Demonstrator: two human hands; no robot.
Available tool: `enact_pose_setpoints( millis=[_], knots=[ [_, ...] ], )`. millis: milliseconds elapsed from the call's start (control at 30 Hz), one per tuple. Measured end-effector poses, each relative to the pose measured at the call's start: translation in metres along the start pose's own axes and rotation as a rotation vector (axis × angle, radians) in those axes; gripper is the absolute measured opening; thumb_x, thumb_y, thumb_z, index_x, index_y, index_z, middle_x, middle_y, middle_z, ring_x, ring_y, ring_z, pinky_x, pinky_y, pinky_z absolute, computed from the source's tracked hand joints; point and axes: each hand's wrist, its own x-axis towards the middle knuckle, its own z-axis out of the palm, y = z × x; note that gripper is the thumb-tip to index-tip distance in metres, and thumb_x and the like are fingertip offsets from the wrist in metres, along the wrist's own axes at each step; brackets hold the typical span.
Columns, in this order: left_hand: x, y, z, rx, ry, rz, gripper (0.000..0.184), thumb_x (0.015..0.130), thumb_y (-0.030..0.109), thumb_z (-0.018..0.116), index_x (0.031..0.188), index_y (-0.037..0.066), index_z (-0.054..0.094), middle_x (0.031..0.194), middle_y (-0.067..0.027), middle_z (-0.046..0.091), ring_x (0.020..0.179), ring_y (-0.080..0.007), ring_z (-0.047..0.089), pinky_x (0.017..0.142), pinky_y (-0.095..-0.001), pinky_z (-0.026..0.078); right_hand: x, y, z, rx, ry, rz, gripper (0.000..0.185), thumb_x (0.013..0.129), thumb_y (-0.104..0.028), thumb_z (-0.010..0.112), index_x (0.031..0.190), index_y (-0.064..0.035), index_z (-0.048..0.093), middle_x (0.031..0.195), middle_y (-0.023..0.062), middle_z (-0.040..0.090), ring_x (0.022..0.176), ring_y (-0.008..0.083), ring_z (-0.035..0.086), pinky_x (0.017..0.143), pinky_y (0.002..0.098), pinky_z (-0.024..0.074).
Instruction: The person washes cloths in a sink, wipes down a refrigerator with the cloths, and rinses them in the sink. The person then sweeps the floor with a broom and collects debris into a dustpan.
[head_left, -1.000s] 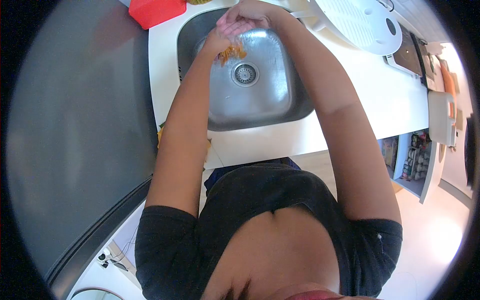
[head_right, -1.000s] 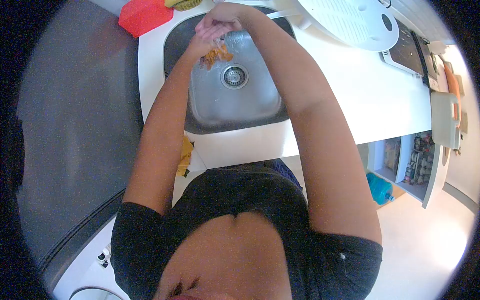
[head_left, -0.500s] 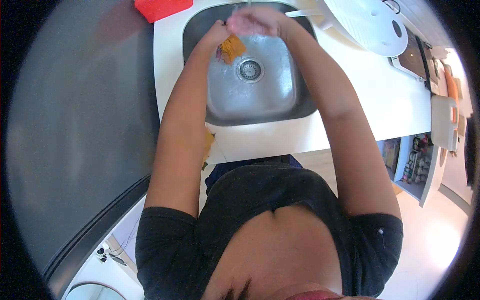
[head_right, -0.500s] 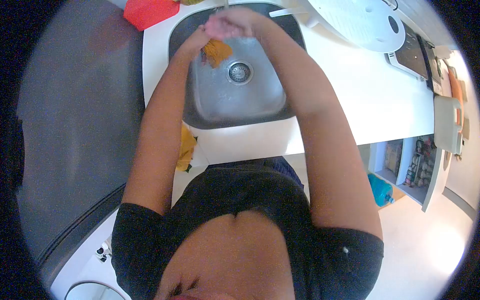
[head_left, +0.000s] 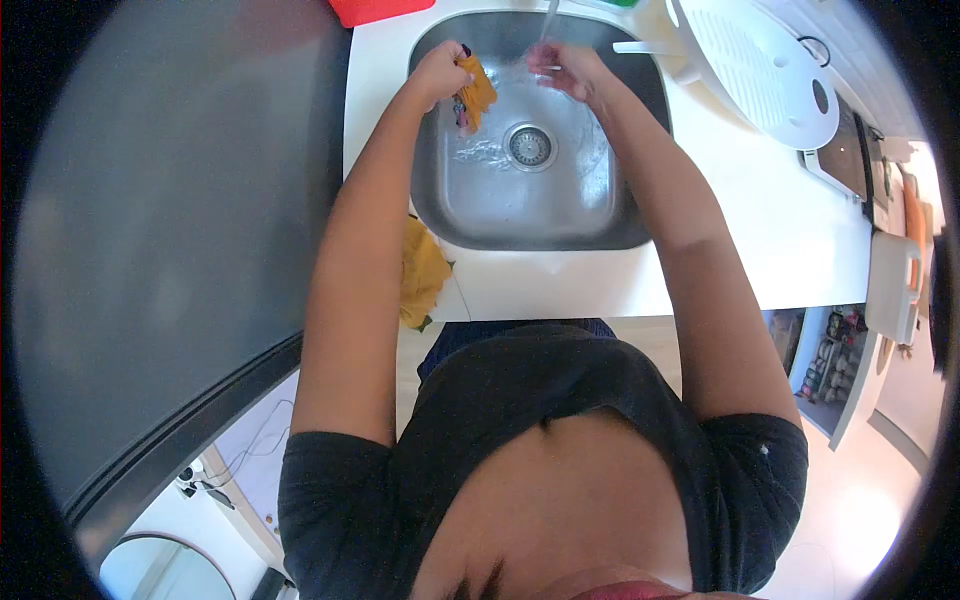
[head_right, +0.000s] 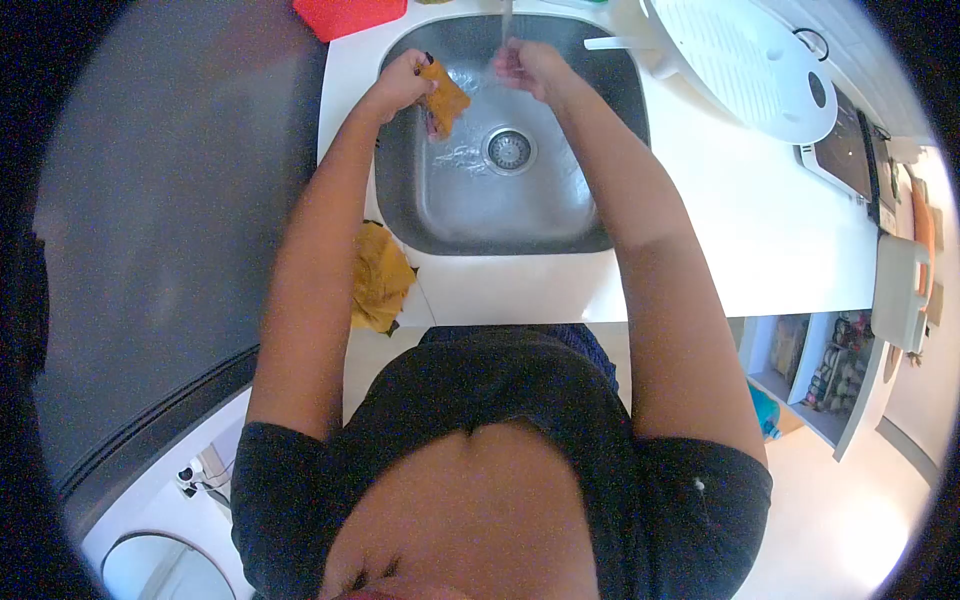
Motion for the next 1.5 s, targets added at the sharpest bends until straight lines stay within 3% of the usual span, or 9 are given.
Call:
enact_pose_setpoints(
  millis=[100,400,600,667,800,1067,1167,1400,1500],
  knots=[
    [0.002,0.007,-0.005,0.102,0.089,0.054,0.034,0.069,0.005,0.064,0.101,0.0,0.051,0.097,-0.0172,0.058,0.088,-0.026,0.058,0.076,-0.0339,0.046,0.018,-0.022,-0.002,0.161,0.034,-0.128,0.022,0.088,-0.018,0.042,0.086,-0.003,0.058,0.078,0.0084,0.06,0.064,0.0163,0.057,0.059,0.0329,0.0507],
    [0.023,0.025,-0.049,0.083,0.203,0.158,0.033,0.074,0.009,0.064,0.103,0.0,0.05,0.093,-0.0122,0.058,0.085,-0.0205,0.055,0.074,-0.0305,0.044,0.005,0.03,0.092,0.248,-0.233,0.183,0.03,0.088,-0.018,0.041,0.1,0.0049,0.056,0.095,0.0161,0.061,0.087,0.0244,0.061,0.076,0.032,0.0524],
    [0.016,0.036,-0.05,0.101,0.16,0.167,0.031,0.076,0.008,0.062,0.102,-0.002,0.05,0.095,-0.0119,0.057,0.084,-0.0189,0.055,0.073,-0.0295,0.043,-0.109,0.085,0.193,0.04,-0.258,-0.327,0.052,0.091,-0.027,0.041,0.134,-0.0031,0.025,0.136,0.0207,0.028,0.124,0.0328,0.029,0.106,0.0389,0.0189],
    [0.015,0.027,-0.044,-0.009,0.095,0.106,0.032,0.075,0.007,0.062,0.103,-0.002,0.049,0.094,-0.0111,0.057,0.082,-0.0176,0.055,0.071,-0.0299,0.044,-0.131,0.116,0.181,-0.328,-0.509,-0.107,0.065,0.092,-0.041,0.035,0.139,-0.0069,0.005,0.144,0.0149,0.008,0.128,0.0309,0.022,0.105,0.0365,0.0195],
    [0.024,0.007,-0.03,-0.085,0.089,0.075,0.035,0.072,0.008,0.064,0.103,-0.002,0.052,0.096,-0.014,0.058,0.088,-0.0234,0.057,0.077,-0.0329,0.044,-0.126,0.149,0.08,-0.385,-1.217,0.394,0.068,0.091,-0.054,0.014,0.139,-0.006,0.014,0.145,0.0134,0.014,0.132,0.0262,0.017,0.104,0.0386,0.0198],
    [0.018,0.005,-0.016,-0.115,0.039,-0.014,0.033,0.074,0.005,0.063,0.104,-0.001,0.049,0.093,-0.016,0.057,0.083,-0.022,0.057,0.073,-0.0314,0.046,-0.135,0.099,-0.089,-2.134,-0.752,0.552,0.049,0.088,-0.039,0.038,0.13,-0.0146,0.041,0.139,0.0073,0.032,0.129,0.0224,0.027,0.104,0.0389,0.0211],
    [0.001,0.008,-0.015,-0.096,0.031,-0.014,0.033,0.073,0.004,0.063,0.102,0.0,0.049,0.091,-0.016,0.057,0.083,-0.0233,0.057,0.074,-0.0319,0.045,-0.103,0.048,-0.09,-2.42,-0.341,0.096,0.044,0.087,-0.034,0.04,0.125,-0.0148,0.047,0.135,0.0059,0.039,0.124,0.0199,0.035,0.102,0.0387,0.0244],
    [-0.015,-0.004,0.008,-0.027,-0.128,-0.023,0.035,0.071,0.009,0.063,0.101,-0.002,0.049,0.094,-0.0197,0.058,0.089,-0.0283,0.057,0.078,-0.0358,0.044,0.049,-0.03,-0.077,-2.018,0.057,-0.091,0.029,0.081,-0.026,0.045,0.098,-0.0068,0.059,0.1,0.016,0.059,0.096,0.0297,0.057,0.079,0.0421,0.0452],
    [-0.012,0.0,0.023,0.013,-0.157,-0.035,0.035,0.072,0.01,0.059,0.103,-0.002,0.049,0.099,-0.0224,0.057,0.095,-0.0317,0.056,0.081,-0.0367,0.043,0.089,-0.025,-0.036,-1.873,0.227,-0.485,0.028,0.08,-0.025,0.048,0.09,-0.0054,0.064,0.09,0.0173,0.064,0.079,0.0287,0.064,0.07,0.0474,0.0494]
  ],
)
